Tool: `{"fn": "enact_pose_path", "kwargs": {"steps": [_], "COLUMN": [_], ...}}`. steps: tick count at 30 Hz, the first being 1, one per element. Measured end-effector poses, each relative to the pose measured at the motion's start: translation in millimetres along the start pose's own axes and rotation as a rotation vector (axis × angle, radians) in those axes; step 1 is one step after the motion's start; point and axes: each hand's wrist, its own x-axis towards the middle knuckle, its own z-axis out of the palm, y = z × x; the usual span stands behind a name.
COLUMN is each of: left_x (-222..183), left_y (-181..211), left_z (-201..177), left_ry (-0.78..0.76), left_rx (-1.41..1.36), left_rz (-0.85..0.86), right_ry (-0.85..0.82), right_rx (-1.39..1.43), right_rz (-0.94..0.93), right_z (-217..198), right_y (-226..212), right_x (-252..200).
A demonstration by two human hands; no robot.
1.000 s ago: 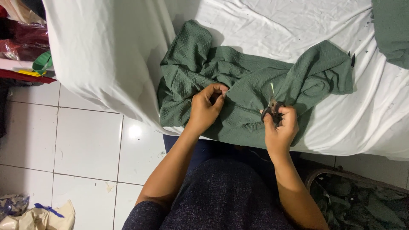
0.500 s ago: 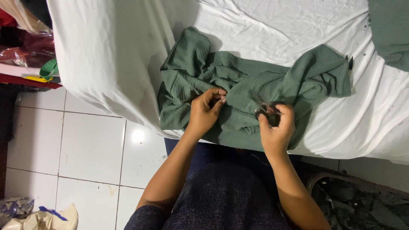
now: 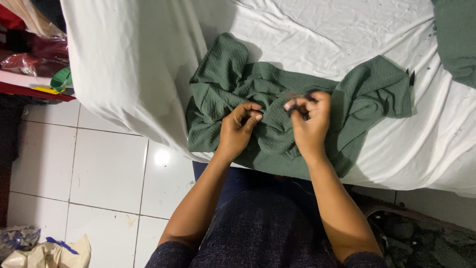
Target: Trimming loose threads from a green garment using scissors at a finishing station.
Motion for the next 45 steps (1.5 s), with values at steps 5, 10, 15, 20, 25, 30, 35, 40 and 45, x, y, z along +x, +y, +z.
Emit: {"fn": "enact_pose_path", "kwargs": {"steps": [5,10,15,20,25,30,35,40,45], "left_x": [-1,-10,-14,-12,-11,-9,-7,-6,-7], "left_y": [-6,0,3,-3,-3,-5,-5,-7,-13], "left_z": [4,-1,10,10,6,2,1,1,1], "left_ry": [0.068,0.098,0.090,0.082,-0.009,-0.057,-0.068,-0.094,-0.073], "left_rx": [-0.087,0.013,0.235,0.061,-0.247,-0.321,-0.392,-0.409,-0.389], "left_rz": [0.003,0.154,0.203,0.149,-0.019,-0.019,-0.039,-0.029,-0.044], "right_ry": [0.025,-0.240,-0.115,-0.047,-0.004,-0.017,0.023,0.111,0.109], "right_rx": [0.364,0.591,0.330,0.232,0.194,0.027,-0.152,-0.139,0.203], "right_rz": [-0.008,0.073,0.112,0.098,-0.017,-0.212,-0.449,-0.351,-0.028], "right_z": [-26,-52,-44,-25,-5,10,16,26,11], "right_y": [-9,7,-4,-5,-15,-45,-48,-29,-12], "right_x": [-10,-49,-53,-47,-49,-36,-30,-37,-45]}}
